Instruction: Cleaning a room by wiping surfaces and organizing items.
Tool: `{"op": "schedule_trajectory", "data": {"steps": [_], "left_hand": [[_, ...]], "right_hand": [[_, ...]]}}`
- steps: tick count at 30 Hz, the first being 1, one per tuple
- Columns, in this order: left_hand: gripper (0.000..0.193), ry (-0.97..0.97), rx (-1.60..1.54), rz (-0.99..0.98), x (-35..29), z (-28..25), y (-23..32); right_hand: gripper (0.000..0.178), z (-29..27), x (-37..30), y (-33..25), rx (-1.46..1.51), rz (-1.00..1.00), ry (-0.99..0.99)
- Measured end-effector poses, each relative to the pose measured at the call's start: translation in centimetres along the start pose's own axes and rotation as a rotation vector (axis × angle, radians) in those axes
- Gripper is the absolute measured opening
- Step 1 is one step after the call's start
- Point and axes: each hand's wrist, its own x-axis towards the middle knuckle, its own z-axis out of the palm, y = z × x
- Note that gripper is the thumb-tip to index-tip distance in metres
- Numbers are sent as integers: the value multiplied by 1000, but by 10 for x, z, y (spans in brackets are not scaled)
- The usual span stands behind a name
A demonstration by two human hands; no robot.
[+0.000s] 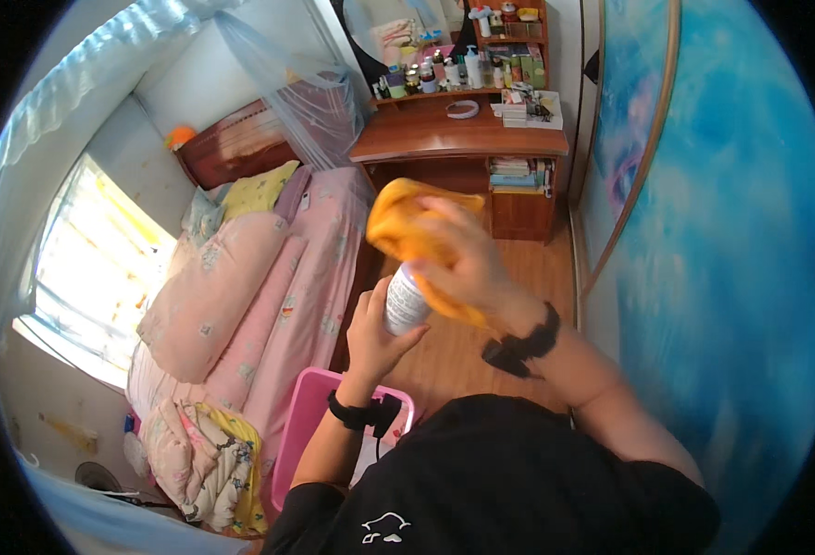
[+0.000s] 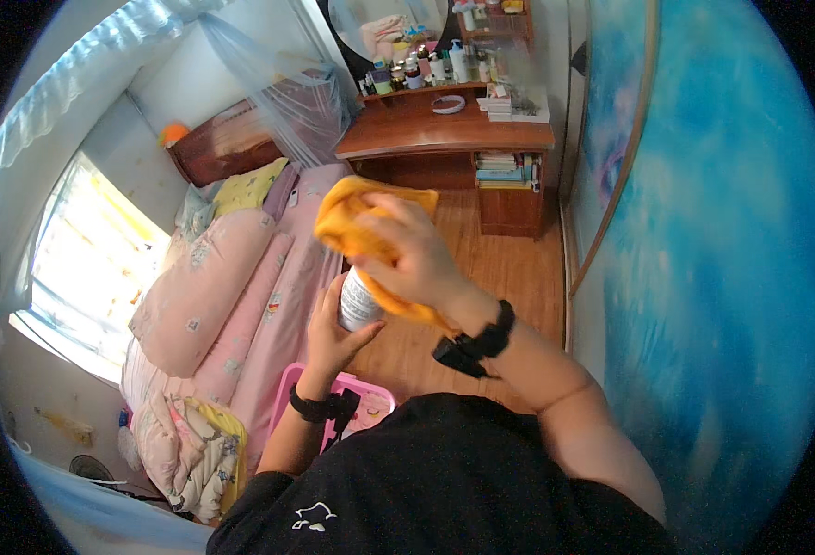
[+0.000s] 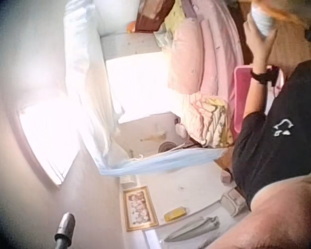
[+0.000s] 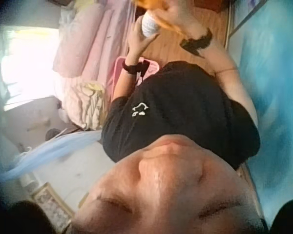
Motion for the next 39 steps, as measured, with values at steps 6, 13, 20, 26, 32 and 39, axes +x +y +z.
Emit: {"op": "schedule_trajectory", "data": {"steps": [6, 13, 20, 26, 32, 39], "left_hand": [[77, -53, -139, -72, 31, 33, -31], [80, -80, -569, -348, 79, 47, -73], [75, 218, -918, -323, 159, 55, -155], [67, 434, -824, -338, 212, 26, -232], [74, 573, -184, -213, 237, 40, -273], [85, 396, -85, -292, 251, 34, -321]], "right_hand": [[24, 33, 29, 78, 676, 686, -128], [31, 91, 67, 124, 1537, 1099, 0], [38, 213, 54, 188, 1289, 939, -202], [42, 277, 59, 182, 1503, 1064, -478], [45, 346, 33, 237, 1927, 1613, -544], [52, 385, 69, 269, 1844, 1373, -646]]}}
